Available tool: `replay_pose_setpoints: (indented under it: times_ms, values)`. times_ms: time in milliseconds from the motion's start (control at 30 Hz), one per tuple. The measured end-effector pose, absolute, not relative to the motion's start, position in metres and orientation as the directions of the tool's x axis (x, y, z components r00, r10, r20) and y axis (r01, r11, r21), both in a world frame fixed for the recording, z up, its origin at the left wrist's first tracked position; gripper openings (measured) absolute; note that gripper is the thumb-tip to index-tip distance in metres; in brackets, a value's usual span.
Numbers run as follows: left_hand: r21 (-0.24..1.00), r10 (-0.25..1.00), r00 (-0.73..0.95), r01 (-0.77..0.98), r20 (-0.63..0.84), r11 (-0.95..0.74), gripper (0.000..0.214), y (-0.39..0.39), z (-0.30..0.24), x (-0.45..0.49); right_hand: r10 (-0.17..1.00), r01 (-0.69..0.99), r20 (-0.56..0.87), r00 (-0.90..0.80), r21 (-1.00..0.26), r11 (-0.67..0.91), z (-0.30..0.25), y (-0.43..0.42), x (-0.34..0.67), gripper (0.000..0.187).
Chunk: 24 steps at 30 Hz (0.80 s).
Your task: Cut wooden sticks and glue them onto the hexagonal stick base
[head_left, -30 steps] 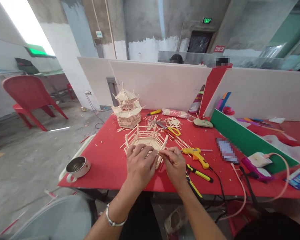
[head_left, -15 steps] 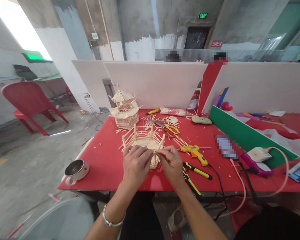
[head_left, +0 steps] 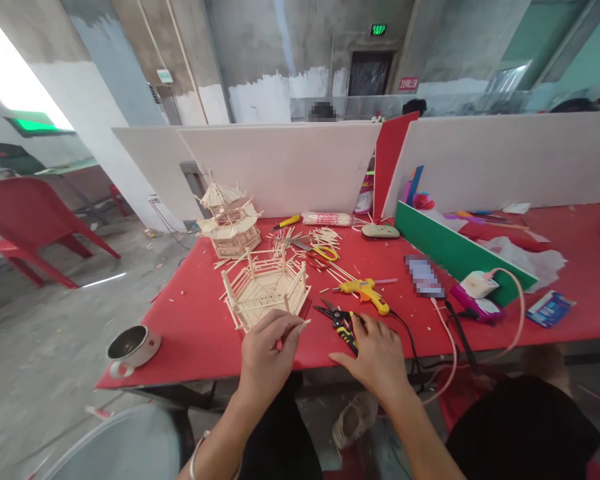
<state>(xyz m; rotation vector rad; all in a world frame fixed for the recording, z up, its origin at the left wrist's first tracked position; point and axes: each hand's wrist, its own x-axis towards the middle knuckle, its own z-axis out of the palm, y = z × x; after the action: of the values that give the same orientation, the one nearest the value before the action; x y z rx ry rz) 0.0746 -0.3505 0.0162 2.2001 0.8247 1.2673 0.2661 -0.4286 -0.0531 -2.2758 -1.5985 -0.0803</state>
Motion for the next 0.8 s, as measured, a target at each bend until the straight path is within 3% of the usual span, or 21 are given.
replay_pose_setpoints:
  times_ms: [100,267,433,533,600,633,667,733,800]
  values:
    - [0.754,0.772,0.372,0.231,0.515,-0.615,0.012,-0.359,0.010,0.086,0.924,0.924,0.096,0.370,-0.139,-0.355,-0.059,-0.436,0.278,0.078]
    - [0.829,0.851,0.331,0.255,0.408,-0.497,0.016,-0.369,0.005,0.090,0.920,0.910,0.022,0.391,-0.162,-0.382,-0.048,-0.429,0.286,0.082]
    - [0.895,0.908,0.269,0.227,0.322,-0.385,0.018,-0.378,0.000,0.091,0.933,0.883,0.051,0.356,-0.346,-0.318,-0.045,-0.429,0.291,0.064]
    - [0.918,0.926,0.236,0.200,0.294,-0.342,0.019,-0.382,0.000,0.096,0.900,0.757,0.115,0.420,-0.592,-0.277,-0.044,-0.439,0.294,0.056]
    - [0.928,0.934,0.218,0.187,0.282,-0.323,0.019,-0.382,0.001,0.100,0.885,0.433,0.045,0.463,-0.883,-0.181,-0.041,-0.450,0.295,0.052]
    - [0.932,0.939,0.209,0.185,0.274,-0.313,0.020,-0.382,0.002,0.102,0.898,0.158,-0.030,0.439,-0.981,-0.110,-0.039,-0.456,0.294,0.053]
    - [0.935,0.943,0.199,0.185,0.267,-0.304,0.020,-0.381,0.003,0.104,0.925,-0.153,-0.100,0.367,-0.987,-0.046,-0.037,-0.463,0.292,0.056]
    - [0.939,0.949,0.185,0.185,0.255,-0.289,0.021,-0.379,0.005,0.109,0.979,-0.644,-0.146,0.139,-0.764,-0.022,-0.031,-0.476,0.284,0.064]
    - [0.942,0.952,0.177,0.183,0.249,-0.281,0.021,-0.377,0.008,0.113,0.995,-0.835,-0.083,-0.061,-0.542,-0.097,-0.026,-0.488,0.272,0.071]
